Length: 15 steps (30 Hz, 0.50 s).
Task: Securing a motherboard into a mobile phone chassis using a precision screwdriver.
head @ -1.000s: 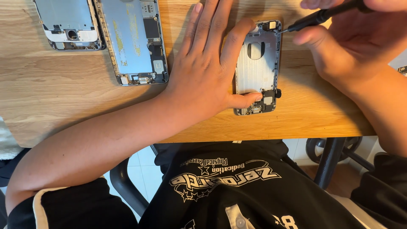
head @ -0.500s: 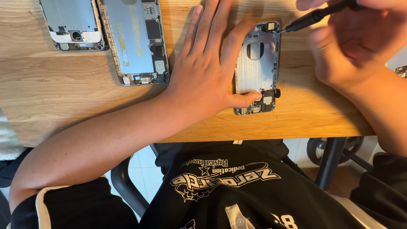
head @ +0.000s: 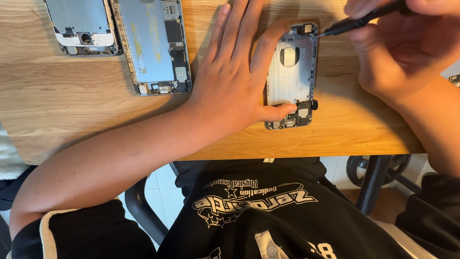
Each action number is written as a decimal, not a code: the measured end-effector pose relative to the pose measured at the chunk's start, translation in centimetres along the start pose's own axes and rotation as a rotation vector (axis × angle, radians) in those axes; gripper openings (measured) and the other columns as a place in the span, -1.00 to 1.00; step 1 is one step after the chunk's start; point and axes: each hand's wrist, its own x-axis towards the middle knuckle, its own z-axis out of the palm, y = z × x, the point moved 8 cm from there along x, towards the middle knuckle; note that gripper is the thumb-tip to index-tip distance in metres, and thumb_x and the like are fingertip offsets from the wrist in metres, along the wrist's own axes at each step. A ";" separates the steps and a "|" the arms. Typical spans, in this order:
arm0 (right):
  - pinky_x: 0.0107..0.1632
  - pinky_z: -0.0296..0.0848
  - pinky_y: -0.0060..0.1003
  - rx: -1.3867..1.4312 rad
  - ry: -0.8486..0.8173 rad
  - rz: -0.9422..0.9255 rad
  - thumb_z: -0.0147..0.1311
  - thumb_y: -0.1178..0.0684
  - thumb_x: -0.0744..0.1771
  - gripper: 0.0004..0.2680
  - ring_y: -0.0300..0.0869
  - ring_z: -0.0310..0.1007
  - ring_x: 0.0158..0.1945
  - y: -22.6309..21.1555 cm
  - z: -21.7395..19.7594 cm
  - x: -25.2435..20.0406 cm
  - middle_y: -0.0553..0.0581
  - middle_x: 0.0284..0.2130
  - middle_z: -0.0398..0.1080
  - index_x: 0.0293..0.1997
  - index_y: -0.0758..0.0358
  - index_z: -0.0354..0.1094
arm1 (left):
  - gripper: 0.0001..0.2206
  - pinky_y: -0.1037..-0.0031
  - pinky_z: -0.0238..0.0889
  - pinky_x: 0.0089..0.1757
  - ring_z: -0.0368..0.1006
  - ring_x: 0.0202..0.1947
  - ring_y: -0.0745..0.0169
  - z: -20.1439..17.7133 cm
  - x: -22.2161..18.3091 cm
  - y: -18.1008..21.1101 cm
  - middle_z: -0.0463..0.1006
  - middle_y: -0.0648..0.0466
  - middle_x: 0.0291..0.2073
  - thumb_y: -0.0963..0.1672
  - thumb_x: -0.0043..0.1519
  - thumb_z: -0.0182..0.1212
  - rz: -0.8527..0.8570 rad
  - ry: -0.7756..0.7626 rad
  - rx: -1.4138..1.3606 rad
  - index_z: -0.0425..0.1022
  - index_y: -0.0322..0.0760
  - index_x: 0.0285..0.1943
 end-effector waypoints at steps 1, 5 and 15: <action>0.11 0.43 0.27 0.001 -0.017 0.014 -0.07 0.45 0.47 -0.67 0.42 0.35 -0.01 -0.3 0.4 0.4 0.66 -0.12 0.23 0.33 0.24 -0.06 | 0.09 -0.12 -0.32 0.43 -0.15 0.50 -0.49 0.0 0.0 0.0 -0.07 -0.50 0.45 0.35 0.12 0.57 0.006 0.009 0.000 0.23 -0.47 0.52; 0.13 0.54 0.21 0.029 0.075 0.001 0.31 0.40 0.30 -0.49 0.38 0.41 0.03 0.6 -0.2 -1.1 0.56 -0.05 0.23 0.26 0.25 -0.03 | 0.09 -0.15 -0.32 0.43 -0.16 0.50 -0.51 -0.2 0.0 0.1 -0.09 -0.51 0.45 0.34 0.10 0.65 0.007 0.008 -0.022 0.24 -0.47 0.50; 0.05 0.55 0.18 -0.122 -0.078 0.123 0.00 0.34 0.53 -0.79 0.45 0.53 -0.04 -1.2 2.1 2.3 0.79 -0.14 0.36 0.13 0.62 -0.08 | 0.05 -0.12 -0.34 0.44 -0.20 0.51 -0.49 0.0 -0.1 -0.1 -0.12 -0.49 0.45 0.34 0.15 0.55 -0.002 -0.014 -0.017 0.23 -0.42 0.53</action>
